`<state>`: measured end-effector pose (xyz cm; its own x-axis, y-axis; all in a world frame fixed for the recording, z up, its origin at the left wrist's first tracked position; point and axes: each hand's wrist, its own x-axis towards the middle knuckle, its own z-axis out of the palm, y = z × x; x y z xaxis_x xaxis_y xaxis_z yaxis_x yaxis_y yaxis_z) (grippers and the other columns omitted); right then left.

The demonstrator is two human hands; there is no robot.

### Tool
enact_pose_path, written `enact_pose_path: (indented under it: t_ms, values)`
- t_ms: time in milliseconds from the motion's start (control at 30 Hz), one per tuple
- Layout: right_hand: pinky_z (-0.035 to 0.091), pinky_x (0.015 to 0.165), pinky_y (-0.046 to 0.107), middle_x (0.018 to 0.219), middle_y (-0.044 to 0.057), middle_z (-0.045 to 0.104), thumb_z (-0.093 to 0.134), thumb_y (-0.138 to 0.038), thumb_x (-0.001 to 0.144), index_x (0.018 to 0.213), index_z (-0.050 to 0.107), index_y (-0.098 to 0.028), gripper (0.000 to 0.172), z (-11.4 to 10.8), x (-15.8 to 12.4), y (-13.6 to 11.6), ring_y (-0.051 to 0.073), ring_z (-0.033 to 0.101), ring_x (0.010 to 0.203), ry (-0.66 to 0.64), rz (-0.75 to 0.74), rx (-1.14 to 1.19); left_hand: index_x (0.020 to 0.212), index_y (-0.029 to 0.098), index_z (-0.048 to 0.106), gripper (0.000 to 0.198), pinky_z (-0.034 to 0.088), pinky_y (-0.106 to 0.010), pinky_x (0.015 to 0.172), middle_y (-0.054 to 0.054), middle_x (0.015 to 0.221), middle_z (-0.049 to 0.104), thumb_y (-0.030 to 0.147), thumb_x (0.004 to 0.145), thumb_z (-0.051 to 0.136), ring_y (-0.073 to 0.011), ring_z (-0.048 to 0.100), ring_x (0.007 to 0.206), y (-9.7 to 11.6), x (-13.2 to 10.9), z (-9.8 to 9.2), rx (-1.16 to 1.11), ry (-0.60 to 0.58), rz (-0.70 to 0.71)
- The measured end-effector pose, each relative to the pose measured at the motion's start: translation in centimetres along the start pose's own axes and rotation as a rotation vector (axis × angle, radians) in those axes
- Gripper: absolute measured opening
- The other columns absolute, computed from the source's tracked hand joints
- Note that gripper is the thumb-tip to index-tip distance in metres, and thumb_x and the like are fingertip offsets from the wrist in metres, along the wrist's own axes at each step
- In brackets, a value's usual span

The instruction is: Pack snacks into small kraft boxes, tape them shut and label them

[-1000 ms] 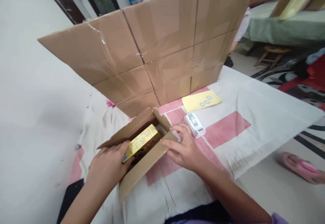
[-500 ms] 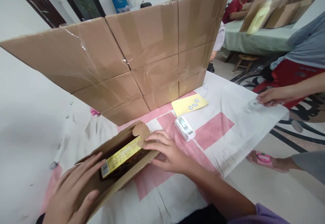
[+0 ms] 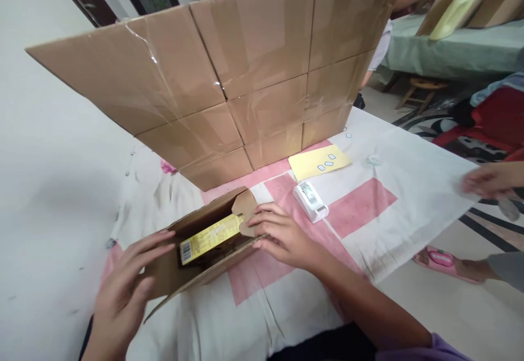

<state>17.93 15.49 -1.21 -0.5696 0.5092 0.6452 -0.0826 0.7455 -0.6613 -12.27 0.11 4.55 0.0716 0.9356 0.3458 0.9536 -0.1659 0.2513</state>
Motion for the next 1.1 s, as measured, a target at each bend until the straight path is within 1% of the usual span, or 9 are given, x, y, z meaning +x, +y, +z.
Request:
enact_pose_path:
  t_ms: [100,267,400,467,567,667,800,1000,1100]
  values:
    - [0.049,0.095,0.042,0.118,0.009,0.07,0.062,-0.036,0.097,0.097,0.069,-0.019,0.018,-0.9,1.0,0.0,0.024,0.056,0.111,-0.106,-0.01,-0.069,0.124,0.033,0.06,0.032,0.038,-0.048,0.104,-0.003,0.14,0.06,0.037,0.1,0.039,-0.0281,0.053,0.13,-0.2,0.4,0.1,-0.014,-0.071,-0.007]
    - [0.048,0.097,0.041,0.124,0.011,0.067,0.058,-0.038,0.099,0.11,0.071,-0.019,0.026,-1.6,2.3,0.4,0.025,0.052,0.115,-0.228,-0.038,-0.06,0.137,0.037,0.053,0.042,0.033,-0.049,0.107,-0.001,0.16,0.041,0.049,0.101,0.035,-0.031,0.044,0.14,-0.4,1.0,-0.3,0.047,-0.22,0.01]
    - [0.049,0.096,0.04,0.121,0.01,0.068,0.056,-0.039,0.1,0.111,0.07,-0.02,0.026,-1.0,2.2,0.8,0.025,0.05,0.116,-0.22,-0.029,-0.007,0.135,0.037,0.056,0.062,0.027,-0.057,0.116,-0.004,0.164,0.033,0.07,0.097,0.02,-0.0349,0.036,0.147,0.8,1.7,-0.7,-0.15,-0.226,0.058]
    - [0.048,0.099,0.042,0.123,0.009,0.066,0.057,-0.036,0.099,0.115,0.068,-0.021,0.025,-0.5,1.9,1.0,0.025,0.05,0.117,-0.206,-0.003,0.01,0.133,0.035,0.057,0.072,0.031,-0.057,0.117,-0.005,0.164,0.032,0.077,0.092,0.013,-0.0353,0.034,0.148,1.5,2.3,-0.4,-0.348,-0.276,0.087]
    - [0.044,0.108,0.045,0.138,0.013,0.052,0.06,-0.029,0.095,0.137,0.053,-0.022,0.043,0.4,1.6,1.2,0.026,0.047,0.128,-0.078,0.137,0.014,0.135,0.035,0.054,0.052,0.047,-0.046,0.109,-0.007,0.158,0.043,0.066,0.096,0.038,-0.0301,0.046,0.142,2.3,3.4,0.7,-0.442,-0.36,0.074]
    - [0.036,0.118,0.049,0.155,0.013,0.032,0.06,-0.021,0.09,0.156,0.027,-0.027,0.073,1.2,1.4,1.5,0.028,0.031,0.145,0.044,0.269,0.028,0.131,0.032,0.057,0.034,0.054,-0.038,0.098,-0.008,0.141,0.058,0.032,0.096,0.058,-0.0243,0.059,0.127,2.9,4.3,2.2,-0.202,-0.165,0.015]
    - [0.025,0.125,0.049,0.164,0.006,0.024,0.052,-0.015,0.092,0.16,0.015,-0.033,0.08,1.7,1.4,1.7,0.025,0.021,0.153,-0.002,0.305,0.116,0.138,0.025,0.056,0.05,0.045,-0.052,0.102,-0.016,0.139,0.057,0.025,0.09,0.067,-0.0343,0.056,0.125,4.1,4.4,3.4,0.328,0.205,0.029]
    - [0.032,0.121,0.047,0.154,0.009,0.041,0.055,-0.016,0.09,0.157,0.025,-0.029,0.074,1.5,1.6,1.6,0.023,0.037,0.144,0.01,0.393,0.184,0.131,0.021,0.058,0.034,0.046,-0.042,0.096,-0.007,0.116,0.072,0.027,0.098,0.055,-0.024,0.067,0.101,5.8,3.1,3.9,0.345,0.019,0.142]
    - [0.034,0.119,0.046,0.152,0.009,0.046,0.057,-0.016,0.09,0.153,0.035,-0.027,0.068,1.3,1.6,1.8,0.024,0.041,0.142,0.019,0.364,0.189,0.141,0.019,0.052,0.054,0.05,-0.039,0.09,-0.01,0.125,0.069,0.047,0.095,0.057,-0.027,0.065,0.107,6.5,2.7,4.3,0.349,0.002,0.108]
